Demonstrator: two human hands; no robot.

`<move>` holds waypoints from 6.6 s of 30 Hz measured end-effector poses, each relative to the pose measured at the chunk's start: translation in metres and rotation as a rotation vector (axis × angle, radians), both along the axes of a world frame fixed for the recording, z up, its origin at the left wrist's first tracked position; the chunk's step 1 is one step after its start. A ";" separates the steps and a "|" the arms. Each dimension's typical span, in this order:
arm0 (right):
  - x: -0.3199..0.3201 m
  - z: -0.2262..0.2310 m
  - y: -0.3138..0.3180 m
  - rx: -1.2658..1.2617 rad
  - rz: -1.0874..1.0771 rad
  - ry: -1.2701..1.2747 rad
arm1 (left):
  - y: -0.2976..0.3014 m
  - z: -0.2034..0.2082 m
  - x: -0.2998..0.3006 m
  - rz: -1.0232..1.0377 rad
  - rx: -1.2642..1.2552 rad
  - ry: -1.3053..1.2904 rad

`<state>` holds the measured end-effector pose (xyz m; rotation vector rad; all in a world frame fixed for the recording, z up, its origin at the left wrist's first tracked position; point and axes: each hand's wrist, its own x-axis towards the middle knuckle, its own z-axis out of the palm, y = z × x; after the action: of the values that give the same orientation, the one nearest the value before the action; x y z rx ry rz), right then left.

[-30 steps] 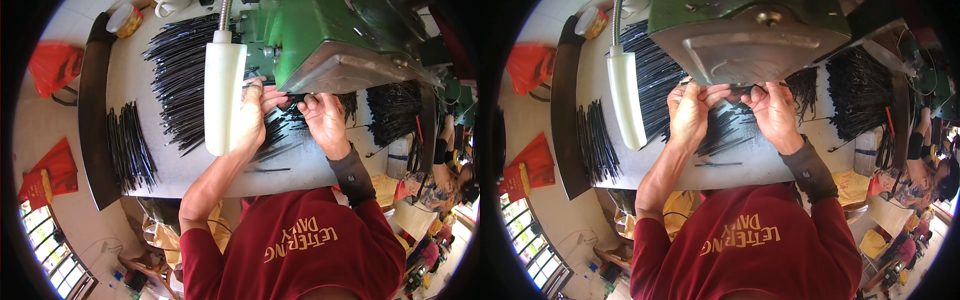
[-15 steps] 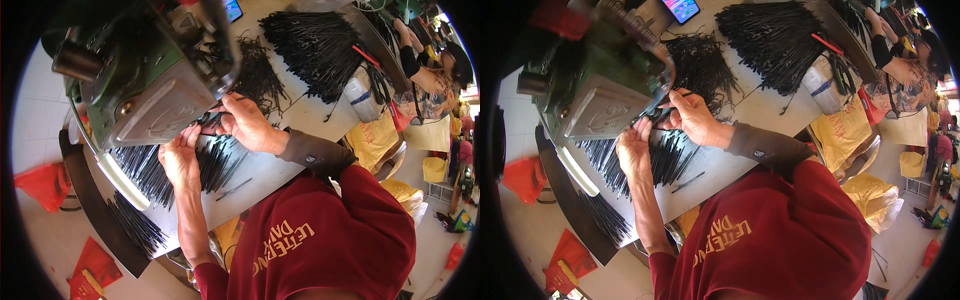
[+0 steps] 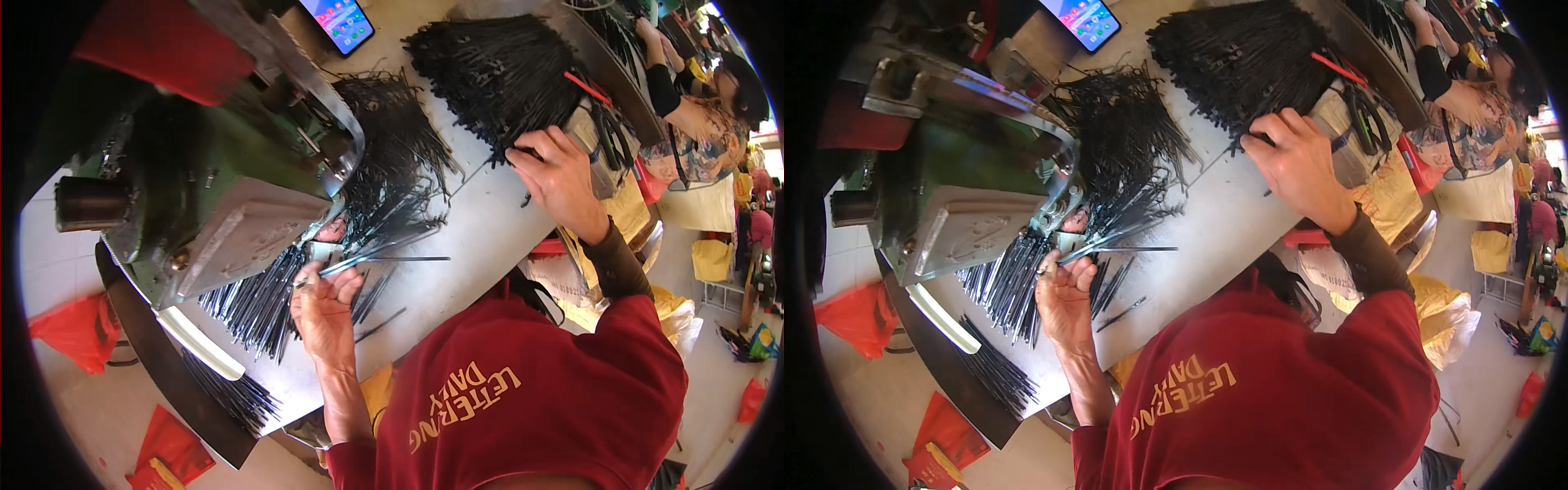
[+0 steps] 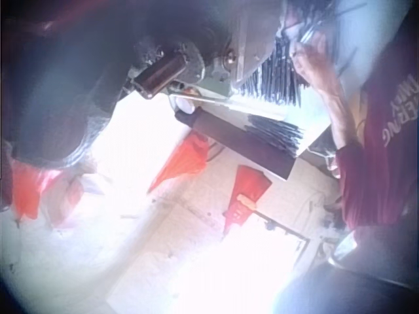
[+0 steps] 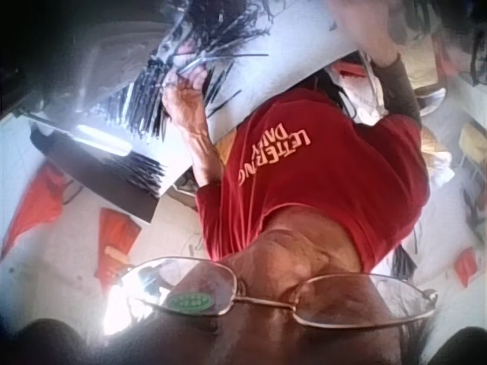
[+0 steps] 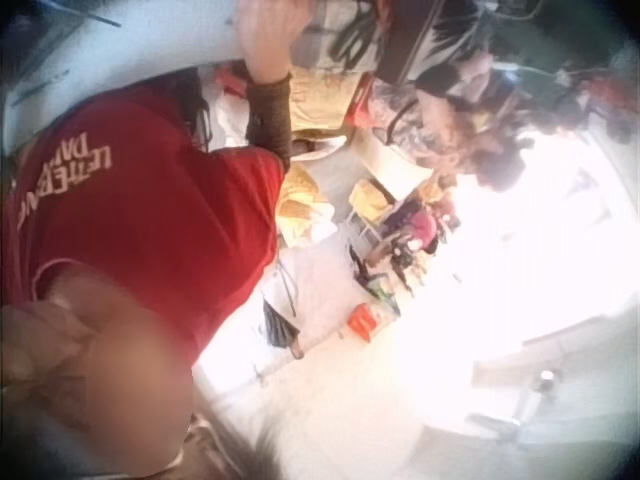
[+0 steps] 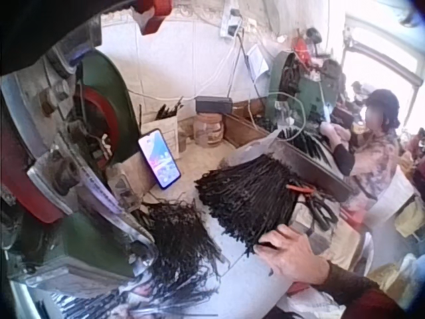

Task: The person fastens metal tips onto thin rods using a machine and arranges the processed rods into stacks on the table by hand.

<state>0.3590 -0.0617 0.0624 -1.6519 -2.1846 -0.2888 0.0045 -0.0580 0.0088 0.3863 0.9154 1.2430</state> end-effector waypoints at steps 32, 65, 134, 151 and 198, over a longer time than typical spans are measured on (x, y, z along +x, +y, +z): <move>-0.168 -0.051 0.055 -0.432 0.504 0.996 | -0.006 0.004 0.002 -0.078 -0.010 -0.104; -0.192 -0.055 0.059 -0.902 0.122 1.653 | 0.037 0.008 0.019 -0.061 0.171 0.313; -0.200 -0.055 0.026 -1.358 0.140 1.817 | 0.061 0.017 0.024 -0.094 0.095 0.279; -0.196 -0.053 -0.003 -1.385 0.281 1.612 | -0.019 0.025 -0.202 0.337 -0.015 1.809; 0.284 -0.004 0.041 -0.323 -0.840 0.383 | -0.036 -0.019 0.155 -1.347 0.229 0.069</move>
<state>0.6432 -0.0207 0.0584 -2.4936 -1.2151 0.1711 0.1600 -0.0943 -0.0103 1.0121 0.3657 0.0737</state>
